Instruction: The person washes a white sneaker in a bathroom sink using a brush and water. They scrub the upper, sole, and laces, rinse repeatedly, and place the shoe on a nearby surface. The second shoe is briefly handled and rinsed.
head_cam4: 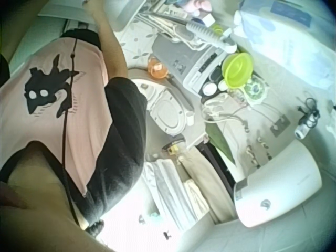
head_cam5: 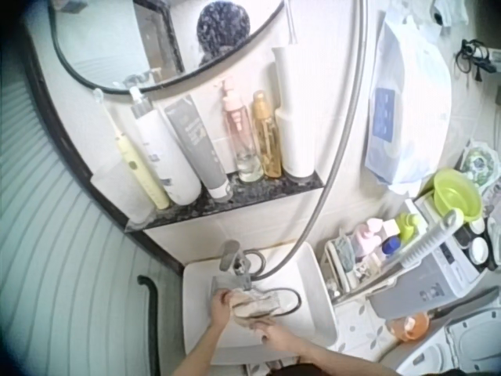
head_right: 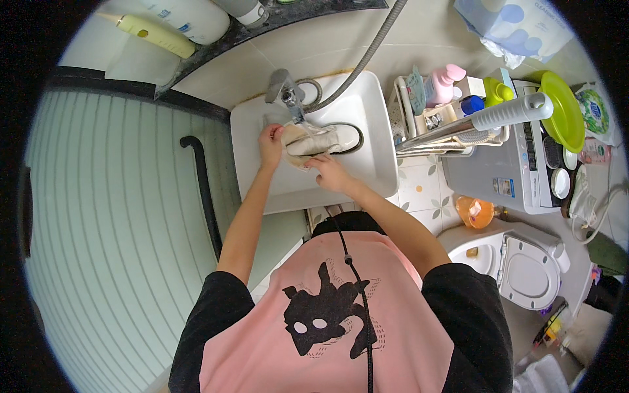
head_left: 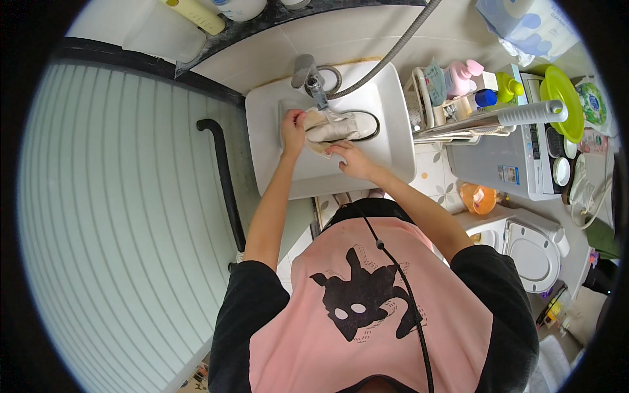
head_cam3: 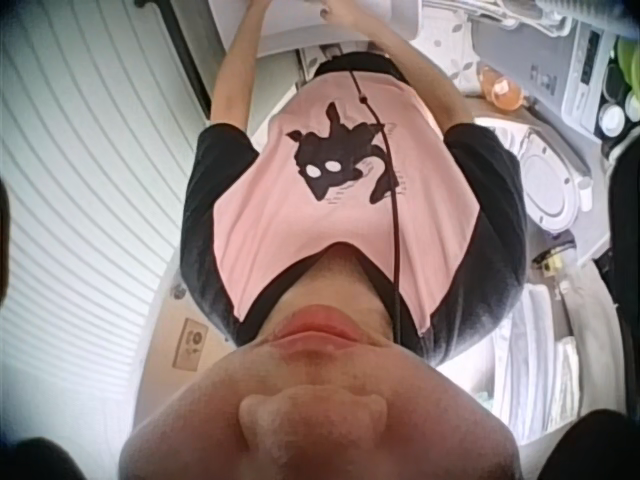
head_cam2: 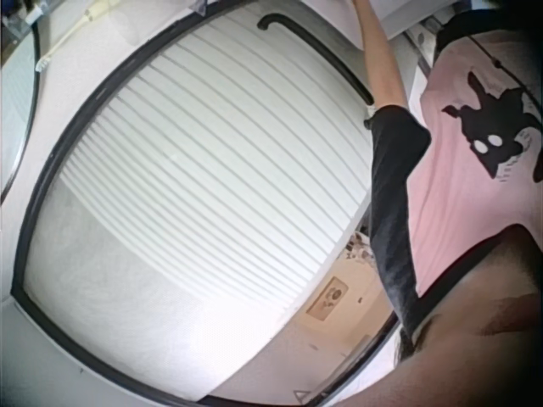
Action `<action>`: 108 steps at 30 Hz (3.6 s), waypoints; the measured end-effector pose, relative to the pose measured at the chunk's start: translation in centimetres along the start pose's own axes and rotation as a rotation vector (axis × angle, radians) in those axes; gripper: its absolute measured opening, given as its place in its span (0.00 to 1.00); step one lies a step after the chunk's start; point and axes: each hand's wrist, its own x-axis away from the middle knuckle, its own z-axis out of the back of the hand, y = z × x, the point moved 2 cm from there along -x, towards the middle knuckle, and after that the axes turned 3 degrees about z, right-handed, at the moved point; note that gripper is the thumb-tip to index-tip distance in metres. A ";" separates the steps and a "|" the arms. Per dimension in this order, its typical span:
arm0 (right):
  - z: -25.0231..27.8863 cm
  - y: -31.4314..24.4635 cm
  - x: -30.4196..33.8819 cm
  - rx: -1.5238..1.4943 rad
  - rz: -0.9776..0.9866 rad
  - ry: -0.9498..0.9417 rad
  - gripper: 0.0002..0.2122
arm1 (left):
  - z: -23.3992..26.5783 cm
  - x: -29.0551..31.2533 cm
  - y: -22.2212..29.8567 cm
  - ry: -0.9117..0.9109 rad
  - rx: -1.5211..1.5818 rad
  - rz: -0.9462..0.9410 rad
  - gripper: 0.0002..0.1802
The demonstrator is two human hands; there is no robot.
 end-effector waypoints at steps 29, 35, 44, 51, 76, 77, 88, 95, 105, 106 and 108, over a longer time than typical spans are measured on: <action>4.1 4.0 1.3 -0.223 -0.334 0.335 0.10 | -4.5 0.1 2.1 -0.552 -0.414 -0.045 0.08; 5.4 3.9 2.9 -0.223 -0.354 0.365 0.09 | -8.3 -1.7 -4.5 -0.468 -0.147 0.582 0.15; 5.3 3.8 1.9 -0.235 -0.390 0.339 0.08 | -7.3 -0.9 -1.4 -0.449 -0.527 0.148 0.10; 3.7 5.1 -4.5 -0.375 -0.327 0.329 0.06 | -2.5 -1.9 -2.1 -0.384 -0.275 0.198 0.07; 6.5 7.6 -5.4 -0.258 -0.446 0.330 0.11 | -9.5 -1.8 -0.7 -0.465 -0.392 0.295 0.22; 6.5 7.9 -5.2 -0.262 -0.451 0.335 0.10 | -9.8 -2.1 -1.1 -0.460 -0.504 0.291 0.23; 0.3 5.4 -7.1 -0.017 -0.111 0.037 0.06 | 0.3 -3.4 -3.5 -0.895 -0.214 0.325 0.15; 0.8 2.1 -4.2 0.123 -0.065 0.154 0.05 | 2.6 -1.0 -1.5 -0.553 -0.085 0.469 0.11; -1.7 0.5 -8.6 0.295 0.017 0.168 0.08 | 3.0 -0.6 -1.2 -0.129 -0.064 0.299 0.11; -2.0 0.3 -9.1 0.302 0.044 0.159 0.08 | 3.1 -0.5 -1.0 -0.157 -0.056 0.327 0.11; -2.7 -0.2 -9.7 0.340 0.084 0.144 0.09 | 3.3 -0.1 -1.0 -0.176 -0.030 0.355 0.12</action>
